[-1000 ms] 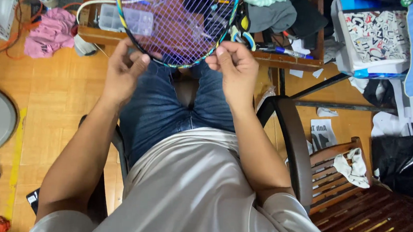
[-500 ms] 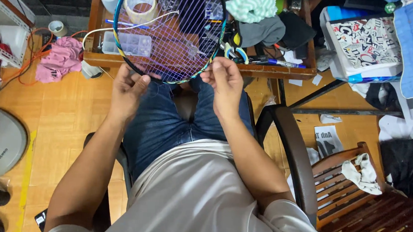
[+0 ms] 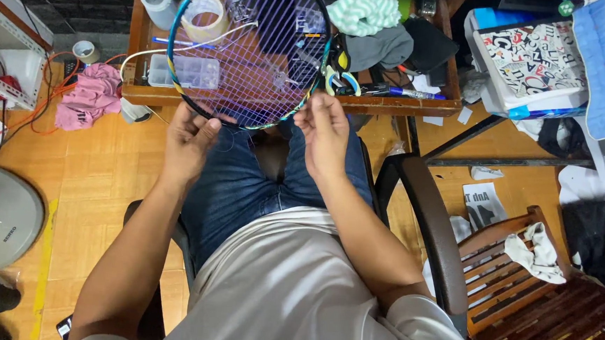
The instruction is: The person strings a badminton racket by hand, threading purple string through the frame grommets and pulling it taut. They weave the string across the existing lines and secure the ends to complete the racket head.
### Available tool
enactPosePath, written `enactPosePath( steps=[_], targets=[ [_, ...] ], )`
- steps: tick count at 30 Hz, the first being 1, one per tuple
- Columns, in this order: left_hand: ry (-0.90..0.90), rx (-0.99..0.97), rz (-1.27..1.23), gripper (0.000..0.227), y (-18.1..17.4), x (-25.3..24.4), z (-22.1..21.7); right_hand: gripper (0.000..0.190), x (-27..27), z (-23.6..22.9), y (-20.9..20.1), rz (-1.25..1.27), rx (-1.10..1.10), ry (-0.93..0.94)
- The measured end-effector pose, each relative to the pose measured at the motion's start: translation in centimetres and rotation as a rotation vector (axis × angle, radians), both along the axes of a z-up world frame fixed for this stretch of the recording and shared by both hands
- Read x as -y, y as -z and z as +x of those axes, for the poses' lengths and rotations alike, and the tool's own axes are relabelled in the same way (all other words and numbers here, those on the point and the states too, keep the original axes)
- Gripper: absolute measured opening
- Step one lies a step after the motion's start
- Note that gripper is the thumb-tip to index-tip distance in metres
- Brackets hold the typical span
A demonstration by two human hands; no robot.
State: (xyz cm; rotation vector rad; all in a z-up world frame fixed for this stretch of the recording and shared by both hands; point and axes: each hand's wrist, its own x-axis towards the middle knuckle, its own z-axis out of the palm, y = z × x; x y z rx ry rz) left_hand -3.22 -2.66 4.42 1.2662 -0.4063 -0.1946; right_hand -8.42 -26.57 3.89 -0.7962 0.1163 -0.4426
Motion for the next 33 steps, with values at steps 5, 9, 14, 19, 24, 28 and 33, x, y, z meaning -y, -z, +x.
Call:
enactPosePath(
  steps=[5, 9, 14, 19, 24, 28, 33],
  targets=[
    [-0.013, -0.034, 0.008, 0.017, -0.1, -0.2, -0.1, 0.012, -0.1, 0.0, -0.2, -0.255, 0.052, 0.086],
    [-0.011, -0.041, -0.008, 0.015, 0.6, -0.3, 0.6, 0.009, 0.8, -1.2, -2.2, 0.214, 0.097, -0.310],
    [-0.024, -0.051, -0.056, 0.014, 2.3, -1.3, 1.8, 0.015, 4.0, -3.6, -5.3, 0.287, 0.129, -0.487],
    [-0.126, -0.044, -0.093, 0.019, 2.9, -3.3, 3.2, 0.016, 18.8, -8.8, -6.6, 0.093, 0.330, -0.282],
    [-0.118, -0.030, -0.115, 0.017, 2.0, -3.6, 3.3, 0.014, 33.2, -15.6, -5.1, 0.041, 0.150, 0.428],
    [-0.108, 0.016, -0.122, 0.017, 1.7, -3.1, 2.7, 0.017, 33.1, -13.1, -0.9, -0.710, -0.190, 0.918],
    [-0.093, 0.004, -0.110, 0.021, 1.3, -2.4, 1.9, 0.031, 19.1, -8.0, -5.1, -1.207, 0.023, 0.837]
  ],
)
